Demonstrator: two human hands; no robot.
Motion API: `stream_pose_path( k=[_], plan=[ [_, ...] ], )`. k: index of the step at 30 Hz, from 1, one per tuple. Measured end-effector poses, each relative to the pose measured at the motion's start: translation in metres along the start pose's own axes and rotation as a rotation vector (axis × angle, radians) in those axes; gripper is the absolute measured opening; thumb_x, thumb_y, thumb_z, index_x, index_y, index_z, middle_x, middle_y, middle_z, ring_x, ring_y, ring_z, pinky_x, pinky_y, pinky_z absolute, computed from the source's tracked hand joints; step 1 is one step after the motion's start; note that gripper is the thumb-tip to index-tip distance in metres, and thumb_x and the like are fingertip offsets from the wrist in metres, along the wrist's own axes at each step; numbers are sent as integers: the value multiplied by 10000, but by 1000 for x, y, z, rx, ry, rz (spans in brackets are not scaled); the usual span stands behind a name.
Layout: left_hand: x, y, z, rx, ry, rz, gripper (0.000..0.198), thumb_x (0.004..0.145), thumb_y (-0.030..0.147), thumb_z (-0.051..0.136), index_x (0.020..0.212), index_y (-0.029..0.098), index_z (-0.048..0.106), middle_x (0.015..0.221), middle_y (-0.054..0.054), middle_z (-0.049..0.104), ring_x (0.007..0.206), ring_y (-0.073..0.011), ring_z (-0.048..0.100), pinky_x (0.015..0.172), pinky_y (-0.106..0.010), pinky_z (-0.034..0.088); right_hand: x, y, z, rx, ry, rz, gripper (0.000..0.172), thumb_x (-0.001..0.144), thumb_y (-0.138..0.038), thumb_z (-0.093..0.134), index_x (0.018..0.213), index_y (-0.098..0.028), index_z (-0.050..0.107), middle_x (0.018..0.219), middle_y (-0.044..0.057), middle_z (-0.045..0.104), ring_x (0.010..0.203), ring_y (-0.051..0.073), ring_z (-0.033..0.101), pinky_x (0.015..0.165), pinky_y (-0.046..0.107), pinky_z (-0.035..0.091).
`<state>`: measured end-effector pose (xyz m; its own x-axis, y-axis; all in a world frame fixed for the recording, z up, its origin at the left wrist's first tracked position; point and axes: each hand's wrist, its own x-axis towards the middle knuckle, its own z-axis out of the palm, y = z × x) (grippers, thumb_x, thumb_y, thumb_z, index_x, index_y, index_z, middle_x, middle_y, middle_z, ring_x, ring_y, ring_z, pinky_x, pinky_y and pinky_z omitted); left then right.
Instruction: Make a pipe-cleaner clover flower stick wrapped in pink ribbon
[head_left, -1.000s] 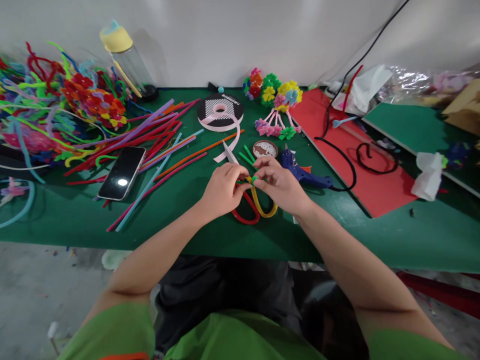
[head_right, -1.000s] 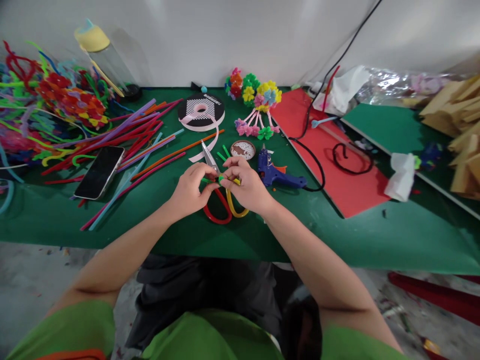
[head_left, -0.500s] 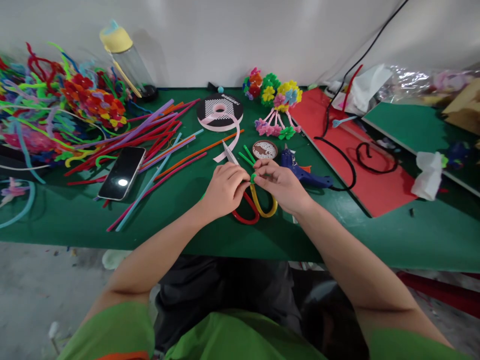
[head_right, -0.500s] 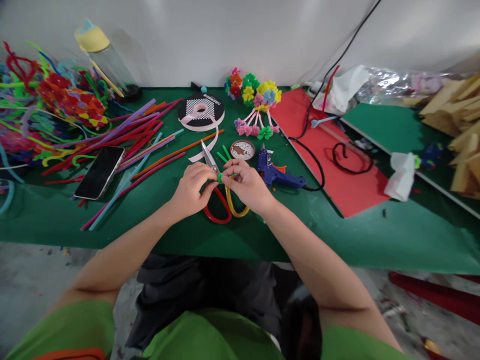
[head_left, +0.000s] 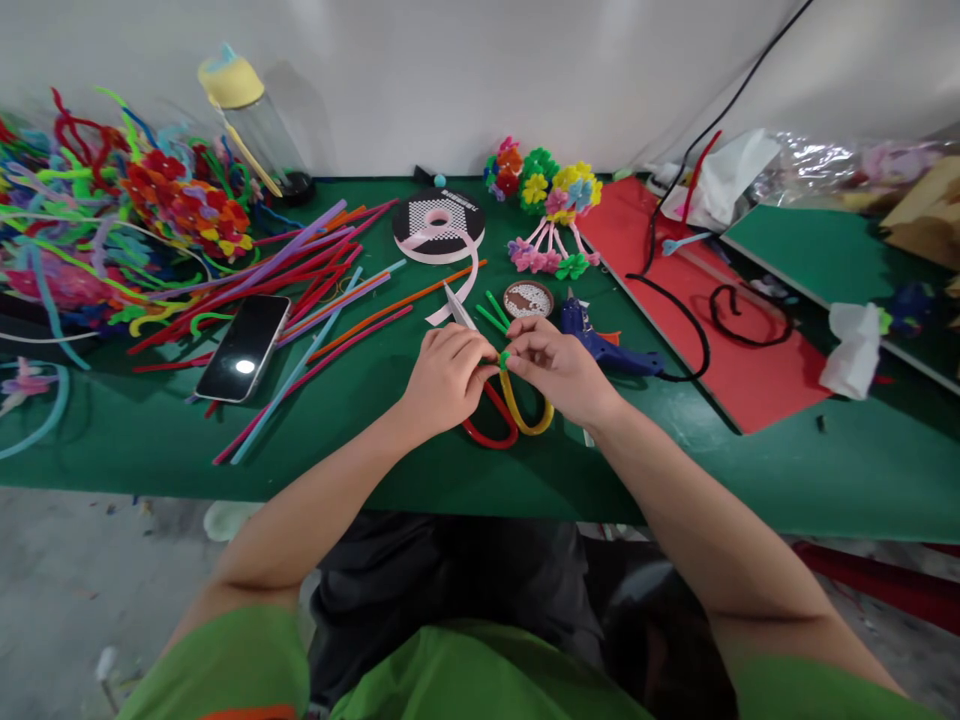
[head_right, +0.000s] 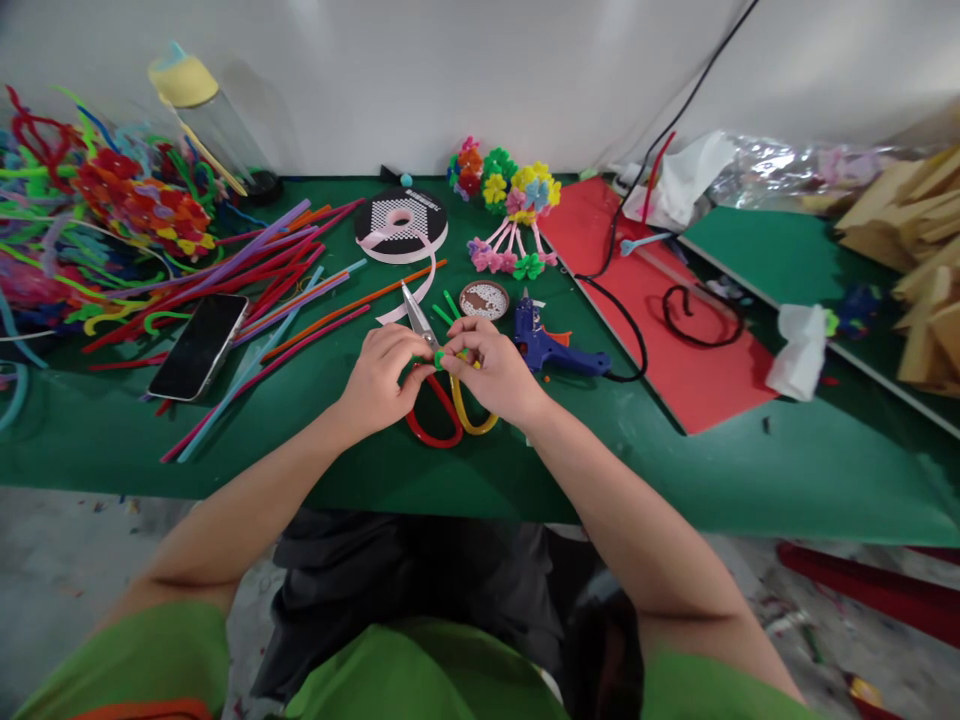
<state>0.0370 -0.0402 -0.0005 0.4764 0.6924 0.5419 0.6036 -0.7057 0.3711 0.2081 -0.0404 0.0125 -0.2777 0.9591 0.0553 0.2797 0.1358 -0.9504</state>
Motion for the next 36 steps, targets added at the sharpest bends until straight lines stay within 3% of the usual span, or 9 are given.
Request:
stream_pose_path(
  k=[3, 9, 11, 14, 19, 26, 29, 33, 36],
  plan=[
    [2, 0, -3, -58, 47, -34, 50, 846, 206, 462, 850, 176, 502, 856, -43, 611, 877, -170, 544, 785, -325, 412, 1, 1, -2, -70, 79, -98, 57, 760, -228, 551, 729, -187, 575, 945, 39, 460, 696, 108, 456, 643, 308, 416],
    [6, -7, -10, -28, 163, -191, 93, 863, 169, 385, 881, 176, 476, 877, -55, 578, 869, -154, 537, 790, -304, 439, 3, 5, -6, -387, 417, -364, 19, 760, -189, 560, 759, -206, 569, 922, 50, 493, 845, 184, 500, 691, 358, 432],
    [7, -10, -10, 23, 123, -252, 87, 849, 155, 395, 890, 171, 469, 888, -61, 565, 859, -157, 537, 775, -302, 449, 3, 5, -6, -483, 497, -362, 41, 764, -176, 551, 771, -210, 573, 913, 52, 499, 880, 202, 501, 738, 389, 428],
    [6, -11, -9, 139, -58, -325, 91, 827, 158, 428, 905, 156, 477, 925, -75, 554, 875, -179, 541, 767, -320, 458, 3, 6, -6, -532, 549, -277, 119, 758, -132, 524, 822, -220, 573, 921, 52, 507, 903, 215, 502, 762, 412, 425],
    [4, -9, -9, 408, -336, -411, 169, 839, 184, 410, 967, 114, 494, 972, -121, 545, 923, -256, 544, 739, -371, 465, 3, 8, -4, -480, 453, -195, 138, 723, -117, 534, 809, -211, 587, 941, 63, 502, 933, 219, 507, 714, 379, 443],
    [2, -10, -7, 517, -484, -462, 159, 839, 144, 381, 926, 90, 503, 937, -148, 554, 862, -263, 571, 617, -331, 467, 3, 9, -2, -510, 408, -222, 105, 727, -128, 547, 759, -205, 610, 929, 74, 515, 949, 227, 515, 760, 405, 440],
    [1, -11, -5, 537, -485, -441, 151, 821, 109, 378, 900, 84, 505, 910, -154, 563, 858, -272, 571, 611, -334, 463, 3, 9, -2, -534, 386, -271, 102, 735, -123, 547, 747, -202, 610, 903, 72, 538, 913, 222, 529, 790, 423, 440],
    [1, -10, -5, 526, -385, -424, 181, 816, 63, 352, 941, 86, 480, 810, -132, 583, 790, -242, 591, 570, -302, 442, 3, 8, 0, -577, 251, -447, 102, 761, -126, 539, 747, -180, 624, 881, 80, 604, 885, 213, 540, 817, 415, 451],
    [2, -9, -7, 464, -300, -431, 167, 858, 111, 327, 937, 104, 473, 744, -104, 588, 710, -216, 600, 542, -289, 425, 1, 8, 3, -665, 129, -562, 154, 785, -120, 513, 823, -173, 652, 1015, 92, 627, 985, 238, 497, 859, 425, 439]
  ],
)
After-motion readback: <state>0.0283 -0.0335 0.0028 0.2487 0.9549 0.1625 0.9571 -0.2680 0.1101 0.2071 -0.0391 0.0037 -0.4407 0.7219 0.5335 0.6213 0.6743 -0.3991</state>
